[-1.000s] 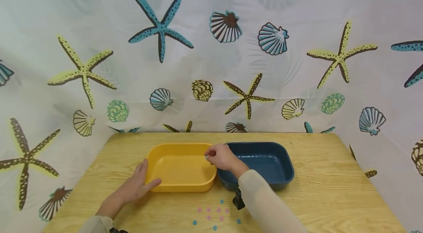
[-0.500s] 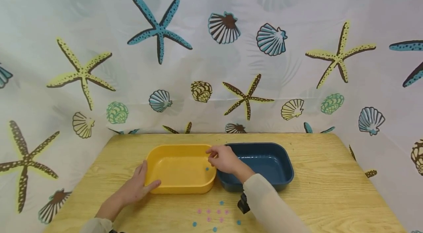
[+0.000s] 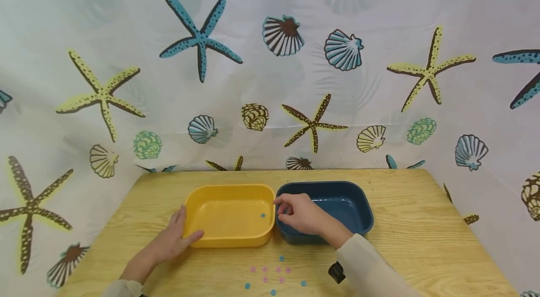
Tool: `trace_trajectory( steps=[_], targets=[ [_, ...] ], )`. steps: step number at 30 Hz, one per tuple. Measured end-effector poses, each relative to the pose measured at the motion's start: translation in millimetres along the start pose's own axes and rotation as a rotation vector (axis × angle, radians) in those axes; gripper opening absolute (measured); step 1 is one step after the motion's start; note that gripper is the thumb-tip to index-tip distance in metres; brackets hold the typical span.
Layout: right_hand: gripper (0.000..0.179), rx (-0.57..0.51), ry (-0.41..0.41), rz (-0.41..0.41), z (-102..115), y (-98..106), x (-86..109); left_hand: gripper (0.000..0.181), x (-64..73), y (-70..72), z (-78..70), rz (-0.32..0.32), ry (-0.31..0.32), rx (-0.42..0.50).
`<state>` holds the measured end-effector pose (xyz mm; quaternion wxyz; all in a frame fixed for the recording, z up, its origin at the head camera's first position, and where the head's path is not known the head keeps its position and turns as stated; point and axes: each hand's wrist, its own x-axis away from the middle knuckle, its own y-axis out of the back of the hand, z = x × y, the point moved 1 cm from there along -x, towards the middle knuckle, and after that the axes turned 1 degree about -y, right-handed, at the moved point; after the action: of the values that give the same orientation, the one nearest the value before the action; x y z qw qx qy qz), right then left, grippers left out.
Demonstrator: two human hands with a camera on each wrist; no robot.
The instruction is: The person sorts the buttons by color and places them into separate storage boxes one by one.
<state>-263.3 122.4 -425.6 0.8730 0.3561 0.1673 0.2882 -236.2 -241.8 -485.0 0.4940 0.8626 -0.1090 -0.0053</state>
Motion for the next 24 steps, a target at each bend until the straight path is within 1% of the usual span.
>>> trace_trajectory(
  steps=[5, 11, 17, 24],
  targets=[
    [0.026, 0.005, 0.027, 0.052, -3, -1, 19.0, 0.109, -0.2, -1.1, 0.2, -0.006, -0.008, -0.007],
    [0.013, 0.006, 0.099, 0.101, -9, -6, 40.7, 0.109, -0.2, -0.6, -0.1, -0.003, -0.01, -0.012],
    [0.012, 0.024, 0.156, 0.17, -17, -15, 58.9, 0.108, 0.8, 0.7, -2.1, 0.0, -0.01, -0.007],
    [0.012, 0.066, 0.224, 0.236, -26, -24, 70.8, 0.108, 1.2, 1.2, -3.3, 0.009, -0.004, -0.001]
  ],
)
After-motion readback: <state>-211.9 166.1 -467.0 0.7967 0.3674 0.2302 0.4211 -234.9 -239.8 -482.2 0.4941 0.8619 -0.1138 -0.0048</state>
